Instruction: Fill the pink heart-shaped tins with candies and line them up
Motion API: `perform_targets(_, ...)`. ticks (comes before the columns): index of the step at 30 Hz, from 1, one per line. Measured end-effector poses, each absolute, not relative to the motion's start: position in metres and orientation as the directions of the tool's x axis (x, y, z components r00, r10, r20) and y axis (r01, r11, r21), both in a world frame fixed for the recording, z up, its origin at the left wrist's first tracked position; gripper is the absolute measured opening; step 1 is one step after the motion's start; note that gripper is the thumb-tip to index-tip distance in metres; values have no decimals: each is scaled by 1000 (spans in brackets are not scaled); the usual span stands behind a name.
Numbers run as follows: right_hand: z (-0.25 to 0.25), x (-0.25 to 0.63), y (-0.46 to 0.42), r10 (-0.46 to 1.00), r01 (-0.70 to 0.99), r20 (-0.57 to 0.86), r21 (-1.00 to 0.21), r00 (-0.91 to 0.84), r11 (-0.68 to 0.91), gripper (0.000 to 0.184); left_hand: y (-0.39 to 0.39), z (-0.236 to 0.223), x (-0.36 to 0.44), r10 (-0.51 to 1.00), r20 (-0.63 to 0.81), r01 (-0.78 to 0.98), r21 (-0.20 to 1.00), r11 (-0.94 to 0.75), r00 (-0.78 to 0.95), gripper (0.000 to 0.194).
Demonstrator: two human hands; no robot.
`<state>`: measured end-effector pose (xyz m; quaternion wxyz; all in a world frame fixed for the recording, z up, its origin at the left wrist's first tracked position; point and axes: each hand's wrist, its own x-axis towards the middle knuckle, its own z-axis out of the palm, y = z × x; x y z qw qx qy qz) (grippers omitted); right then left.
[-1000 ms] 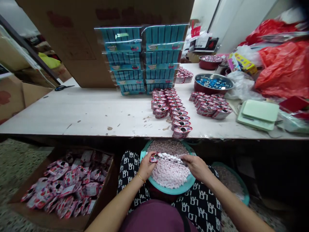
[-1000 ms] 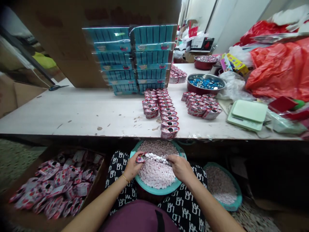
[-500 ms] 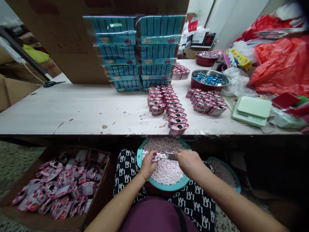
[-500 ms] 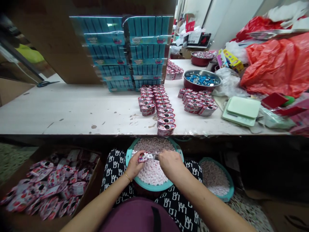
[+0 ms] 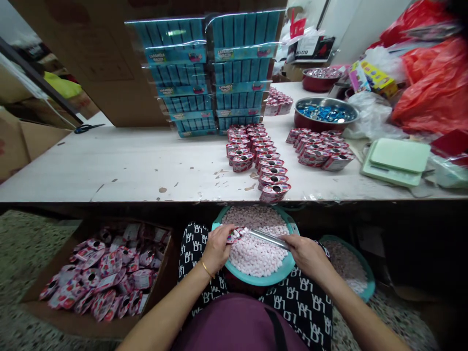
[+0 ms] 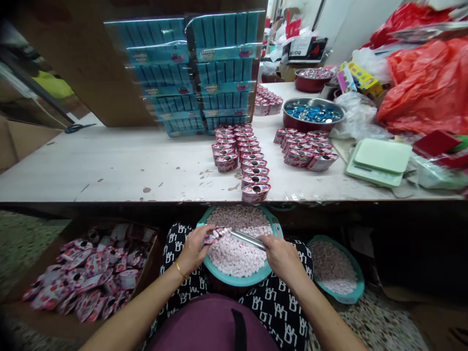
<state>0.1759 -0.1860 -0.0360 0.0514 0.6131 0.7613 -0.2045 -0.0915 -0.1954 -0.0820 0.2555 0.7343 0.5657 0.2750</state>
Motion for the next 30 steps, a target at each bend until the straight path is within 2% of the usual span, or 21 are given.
perform_targets(3,-54,179,-192,898,972,-392,-196,-200,131,38,-198,-75,-99,973,53,810,545,-217,225,41)
perform_targets(5,-64,179,-195,890,973,-409,-190,-202,134,37,-200,-67,-102,975,64,838,501,-217,214,42)
perform_targets(8,-72,180,-197,893,963,-391,-231,-225,142,38,-201,-58,-102,964,118,834,484,-265,238,45)
perform_targets(13,-76,179,-199,890,958,-396,-255,-226,130,36,-198,-65,-98,975,6,876,438,-202,222,38)
perform_targets(17,-82,180,-202,885,961,-415,-254,-212,111,34,-200,-68,-95,970,35,874,426,-234,242,43)
perform_targets(21,-91,181,-204,879,962,-434,-257,-198,89,35,-200,-60,-92,970,-13,897,383,-218,242,40)
perform_targets(26,-96,181,-206,889,959,-408,-263,-208,104,35,-196,-54,-95,970,10,916,328,-231,241,42)
perform_targets(30,-99,177,-204,882,958,-416,-264,-220,115,34,-194,-63,-97,969,-6,910,343,-232,249,43)
